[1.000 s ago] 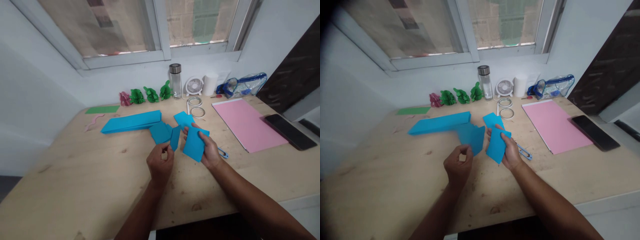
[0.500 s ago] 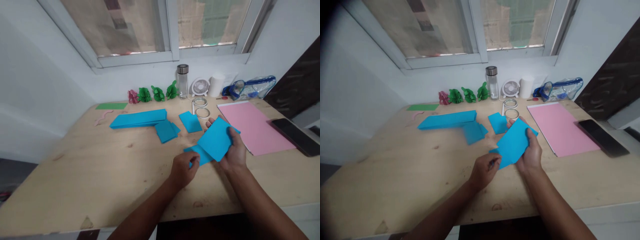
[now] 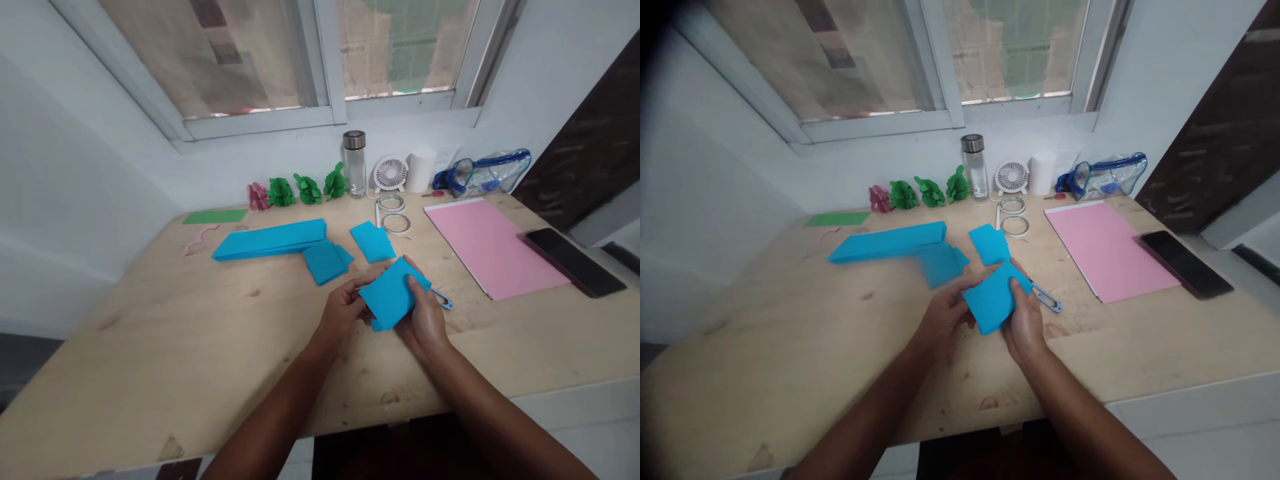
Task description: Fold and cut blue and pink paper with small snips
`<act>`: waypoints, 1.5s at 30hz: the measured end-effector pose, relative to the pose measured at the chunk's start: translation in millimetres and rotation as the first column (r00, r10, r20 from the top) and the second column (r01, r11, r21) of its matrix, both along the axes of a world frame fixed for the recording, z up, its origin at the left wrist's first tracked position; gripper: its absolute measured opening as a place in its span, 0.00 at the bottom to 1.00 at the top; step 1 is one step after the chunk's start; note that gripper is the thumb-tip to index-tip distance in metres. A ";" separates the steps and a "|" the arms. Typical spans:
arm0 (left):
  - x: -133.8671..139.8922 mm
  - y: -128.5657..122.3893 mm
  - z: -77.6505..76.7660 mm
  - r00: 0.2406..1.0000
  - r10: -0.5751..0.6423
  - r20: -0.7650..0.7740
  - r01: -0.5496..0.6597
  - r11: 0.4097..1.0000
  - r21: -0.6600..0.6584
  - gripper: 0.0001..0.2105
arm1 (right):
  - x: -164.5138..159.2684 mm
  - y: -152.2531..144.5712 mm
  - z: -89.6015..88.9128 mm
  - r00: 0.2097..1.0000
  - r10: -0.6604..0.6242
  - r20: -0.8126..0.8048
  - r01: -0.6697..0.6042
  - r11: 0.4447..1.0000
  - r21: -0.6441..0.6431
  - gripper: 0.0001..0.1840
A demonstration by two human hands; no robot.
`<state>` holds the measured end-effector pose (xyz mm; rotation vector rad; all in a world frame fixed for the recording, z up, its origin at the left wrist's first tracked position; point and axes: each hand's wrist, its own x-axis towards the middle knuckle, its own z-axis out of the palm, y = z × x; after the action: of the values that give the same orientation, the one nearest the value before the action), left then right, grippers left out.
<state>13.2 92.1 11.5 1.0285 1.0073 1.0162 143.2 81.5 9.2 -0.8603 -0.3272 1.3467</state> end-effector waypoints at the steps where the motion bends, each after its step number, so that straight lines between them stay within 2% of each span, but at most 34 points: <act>1: -0.5 2.0 -2.7 0.998 -0.016 -0.059 0.018 0.999 0.033 0.19 | 2.4 -0.9 -0.4 1.000 -0.003 0.017 0.003 1.000 -0.008 0.29; 4: -2.4 7.1 -11.1 0.961 -0.051 -0.272 0.094 0.985 0.147 0.17 | 11.0 -5.2 -1.4 0.995 -0.019 0.098 0.023 0.999 -0.044 0.27; 7: -4.9 9.0 -17.6 0.909 -0.004 -0.417 0.115 0.963 0.242 0.13 | 19.9 -9.9 -4.6 0.978 -0.041 0.202 0.057 0.996 -0.073 0.25; 14: -9.1 7.8 -25.1 0.791 0.089 -0.605 0.155 0.928 0.339 0.22 | 30.8 -13.8 -21.0 0.939 0.021 0.343 -0.016 1.000 -0.018 0.27; 20: 0.3 0.8 -16.5 0.684 0.115 -0.720 0.266 0.880 0.393 0.17 | 29.6 -17.2 -20.3 0.897 -0.013 0.441 -0.018 0.998 0.065 0.24; 22: 4.0 -4.3 -12.3 0.604 0.113 -0.789 0.374 0.834 0.406 0.18 | 32.4 -17.9 -19.6 0.877 -0.023 0.481 -0.020 0.996 0.085 0.24; 24: 6.6 -9.3 -8.3 0.458 0.143 -0.877 0.522 0.756 0.396 0.21 | 40.6 -17.5 -19.4 0.835 -0.037 0.549 -0.027 0.994 0.109 0.23; 26: 8.3 -13.3 -4.8 0.302 0.191 -0.934 0.641 0.685 0.347 0.22 | 54.8 -15.6 -18.9 0.735 -0.055 0.675 -0.049 0.990 0.135 0.21; 27: 9.0 -15.0 -3.3 0.248 0.209 -0.946 0.670 0.668 0.323 0.22 | 63.5 -14.2 -18.3 0.648 -0.067 0.759 -0.062 0.988 0.141 0.20; 28: 9.8 -16.5 -2.1 0.206 0.225 -0.952 0.689 0.657 0.305 0.21 | 72.6 -12.4 -17.4 0.515 -0.076 0.854 -0.085 0.987 0.139 0.19; 29: 10.6 -17.9 -1.2 0.174 0.243 -0.954 0.702 0.649 0.293 0.20 | 81.6 -10.3 -16.4 0.348 -0.091 0.933 -0.108 0.985 0.136 0.18; 31: 12.1 -20.7 -0.6 0.144 0.282 -0.949 0.722 0.626 0.296 0.16 | 96.9 -4.9 -13.9 0.023 -0.082 0.996 -0.184 0.979 0.085 0.17; 32: 12.7 -22.1 -1.0 0.143 0.301 -0.943 0.731 0.611 0.305 0.15 | 102.4 -1.7 -12.8 -0.107 -0.054 0.993 -0.210 0.977 0.030 0.16; 33: 13.0 -23.4 -1.9 0.145 0.316 -0.938 0.740 0.595 0.315 0.14 | 106.4 1.9 -11.8 -0.216 -0.011 0.976 -0.226 0.973 -0.039 0.16; 35: 13.0 -25.8 -4.8 0.152 0.338 -0.929 0.755 0.567 0.330 0.12 | 110.2 9.3 -10.5 -0.361 0.078 0.929 -0.225 0.960 -0.168 0.14; 36: 12.7 -26.9 -6.5 0.154 0.350 -0.924 0.760 0.556 0.337 0.12 | 110.7 13.0 -10.1 -0.400 0.111 0.910 -0.219 0.952 -0.212 0.13; 38: 11.8 -28.6 -10.0 0.155 0.375 -0.914 0.767 0.538 0.351 0.11 | 110.2 19.3 -9.4 -0.429 0.143 0.892 -0.211 0.944 -0.253 0.10; 42: 12.1 -30.1 -14.3 0.189 0.398 -0.898 0.769 0.508 0.387 0.10 | 109.2 25.9 -8.0 -0.415 0.169 0.894 -0.207 0.939 -0.274 0.06; 45: 16.7 -29.5 -15.6 0.229 0.398 -0.889 0.749 0.511 0.422 0.12 | 108.9 25.7 -7.3 -0.410 0.192 0.892 -0.188 0.939 -0.288 0.05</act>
<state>29.8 62.6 -4.1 2.9079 1.2290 0.3979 252.1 107.2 1.9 -1.9499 -2.0395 0.3776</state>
